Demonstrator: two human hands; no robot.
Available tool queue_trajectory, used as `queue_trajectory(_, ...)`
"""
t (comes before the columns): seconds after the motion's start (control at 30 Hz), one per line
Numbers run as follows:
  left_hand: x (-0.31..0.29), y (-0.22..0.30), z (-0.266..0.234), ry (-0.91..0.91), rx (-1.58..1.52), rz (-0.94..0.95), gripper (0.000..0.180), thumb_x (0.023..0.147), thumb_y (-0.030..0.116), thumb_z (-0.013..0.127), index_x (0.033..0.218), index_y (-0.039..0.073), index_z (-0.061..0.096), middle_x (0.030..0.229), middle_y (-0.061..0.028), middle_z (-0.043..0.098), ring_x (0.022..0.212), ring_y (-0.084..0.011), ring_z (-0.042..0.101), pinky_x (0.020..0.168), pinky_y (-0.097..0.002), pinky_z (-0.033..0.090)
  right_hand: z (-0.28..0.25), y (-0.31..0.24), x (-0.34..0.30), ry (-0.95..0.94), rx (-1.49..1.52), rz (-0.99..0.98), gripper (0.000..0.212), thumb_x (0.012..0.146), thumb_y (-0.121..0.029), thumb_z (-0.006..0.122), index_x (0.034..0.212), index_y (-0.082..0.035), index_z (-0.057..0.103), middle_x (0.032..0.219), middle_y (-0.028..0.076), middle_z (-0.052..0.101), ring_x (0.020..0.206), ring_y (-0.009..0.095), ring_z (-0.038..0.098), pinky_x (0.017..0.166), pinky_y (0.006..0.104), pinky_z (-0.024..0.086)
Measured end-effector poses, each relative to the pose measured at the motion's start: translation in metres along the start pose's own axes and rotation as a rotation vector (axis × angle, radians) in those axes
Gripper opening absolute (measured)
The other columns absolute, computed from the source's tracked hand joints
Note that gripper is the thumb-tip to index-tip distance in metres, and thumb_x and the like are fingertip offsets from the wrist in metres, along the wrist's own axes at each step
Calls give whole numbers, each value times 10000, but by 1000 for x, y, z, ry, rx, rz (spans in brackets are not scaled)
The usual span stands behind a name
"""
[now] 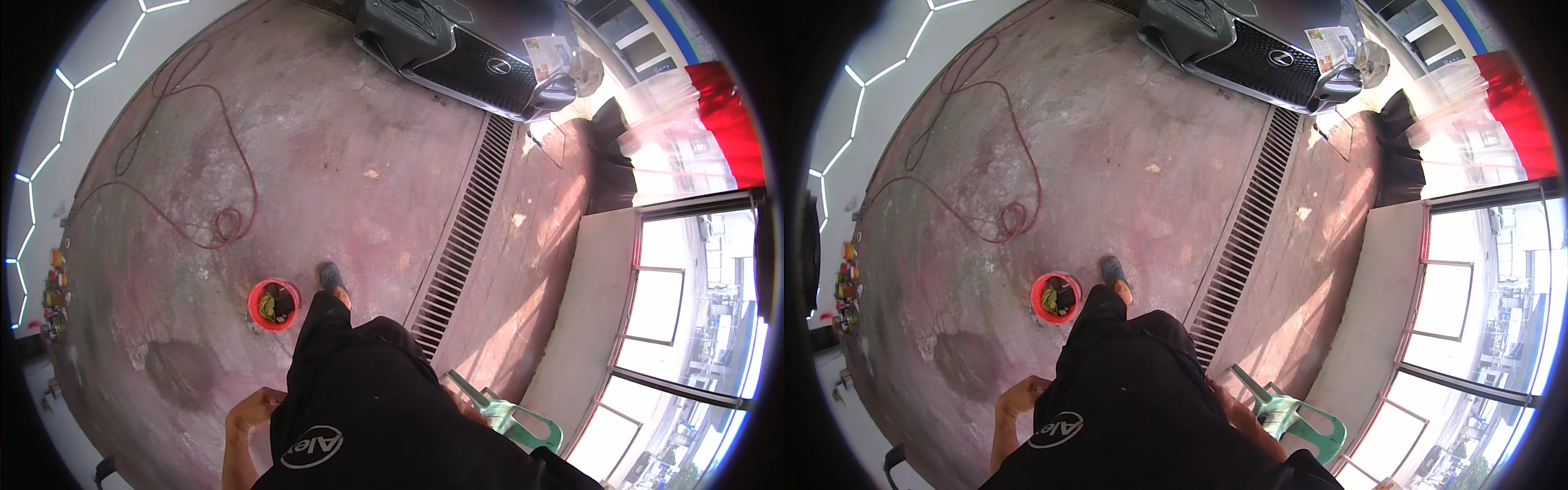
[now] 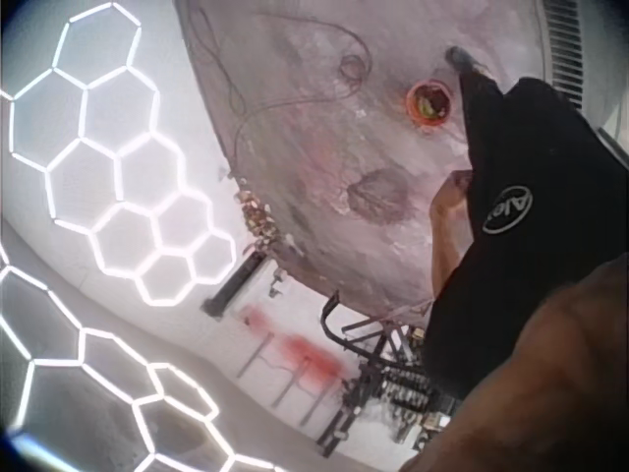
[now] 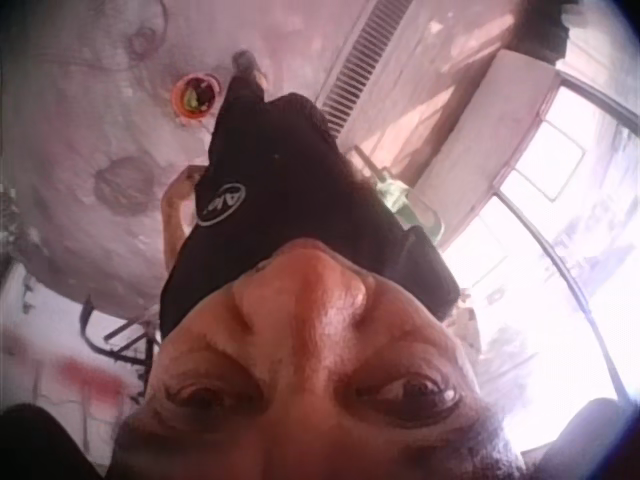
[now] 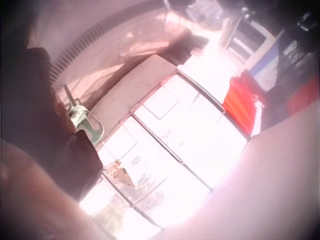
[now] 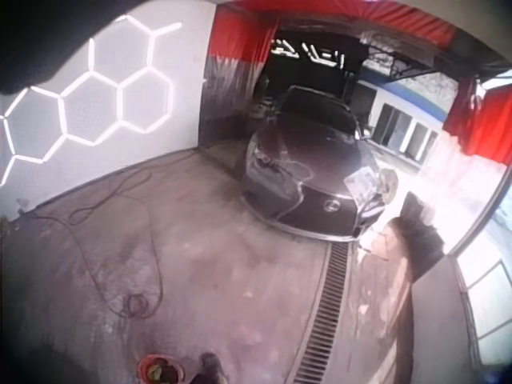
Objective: The person prepares a paint gun and applies a coat of paint to a car bumper that is masked with newspaper. After spraying, the person removes the newspaper and inspects the painted surface.
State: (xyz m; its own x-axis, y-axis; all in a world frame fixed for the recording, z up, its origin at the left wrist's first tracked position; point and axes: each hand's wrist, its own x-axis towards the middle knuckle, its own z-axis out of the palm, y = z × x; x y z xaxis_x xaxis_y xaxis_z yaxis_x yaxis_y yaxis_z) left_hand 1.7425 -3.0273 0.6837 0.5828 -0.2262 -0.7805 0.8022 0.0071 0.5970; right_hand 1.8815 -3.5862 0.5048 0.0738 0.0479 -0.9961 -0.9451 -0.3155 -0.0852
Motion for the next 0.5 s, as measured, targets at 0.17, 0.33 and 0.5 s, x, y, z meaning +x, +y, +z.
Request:
queue_trajectory(0.17,83,247,-149,390,653,18,287,915,265,735,990,-6,796,887,-159,782,891,-298,752,868,-401,566,41,-250,-62,131,-475,-267,786,1077,-666,477,1233,60,734,1215,262,763,1220,456,700,998,507,546)
queue_trajectory(0.33,224,420,-268,715,840,288,340,961,311,713,992,-25,752,858,-219,735,838,-390,709,808,-449,544,82,-474,21,412,-789,-709,663,1064,-567,547,1163,57,746,1068,294,751,1029,419,743,927,513,546)
queue_trajectory(0.5,376,495,-373,721,501,371,378,992,336,687,995,-39,729,830,-212,718,820,-318,710,770,-443,526,146,-714,49,351,-735,-748,634,1028,-542,625,1222,51,737,1199,296,752,1184,451,711,1031,488,540)
